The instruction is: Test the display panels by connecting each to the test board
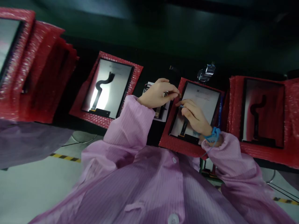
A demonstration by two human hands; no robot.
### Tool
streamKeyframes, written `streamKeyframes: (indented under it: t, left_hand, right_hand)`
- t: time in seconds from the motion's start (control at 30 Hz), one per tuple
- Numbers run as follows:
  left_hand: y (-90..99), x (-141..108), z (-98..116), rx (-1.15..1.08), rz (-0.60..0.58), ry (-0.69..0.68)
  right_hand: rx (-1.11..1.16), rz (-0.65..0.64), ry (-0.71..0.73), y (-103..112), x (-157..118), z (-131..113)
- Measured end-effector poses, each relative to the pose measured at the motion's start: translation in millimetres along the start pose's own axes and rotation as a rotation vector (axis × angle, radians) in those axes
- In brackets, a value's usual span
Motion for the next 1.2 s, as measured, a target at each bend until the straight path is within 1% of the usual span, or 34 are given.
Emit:
streamKeyframes:
  t: [0.1, 0.27, 0.47, 0.83, 1.03, 1.2]
  left_hand:
    - [-10.0, -1.2, 1.0, 0.063, -0.085, -0.005]
    - [-17.7, -3.0, 5.5, 0.142, -0.154, 0.005]
    - [-19.4, -3.5, 8.1, 0.182, -0.137, -0.011]
    - [-19.3, -2.8, 10.0, 0.219, -0.213, -0.004]
    - [-21.5, -2.7, 11.4, 0.243, -0.185, -0.004]
    - [-22.6, -2.9, 9.3, 0.254, -0.154, 0.010]
  right_hand:
    - [-0.081, -0.004, 0.035, 4.4, 0.2, 3.8]
    - [-0.230, 0.056, 0.058, 4.9, 1.3, 5.8]
    - [-0.294, 0.048, 0.043, 1.7, 2.7, 7.2]
    - [-0.344, 0.037, 0.027, 1.0, 3.2, 9.9]
    - [-0.385, 0.053, 0.011, -1.5, 3.3, 9.1]
    - [-0.372, 0.063, -0.023, -2.1, 2.7, 7.9]
Point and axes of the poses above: each hand's wrist, its own x-axis towards the middle knuckle, its own y-axis out of the back of the hand, z = x × y, the point moved 3 cm from there along x, towards the middle knuckle, and after that the axes turned 3 degrees about -x, right-handed, at the moved point
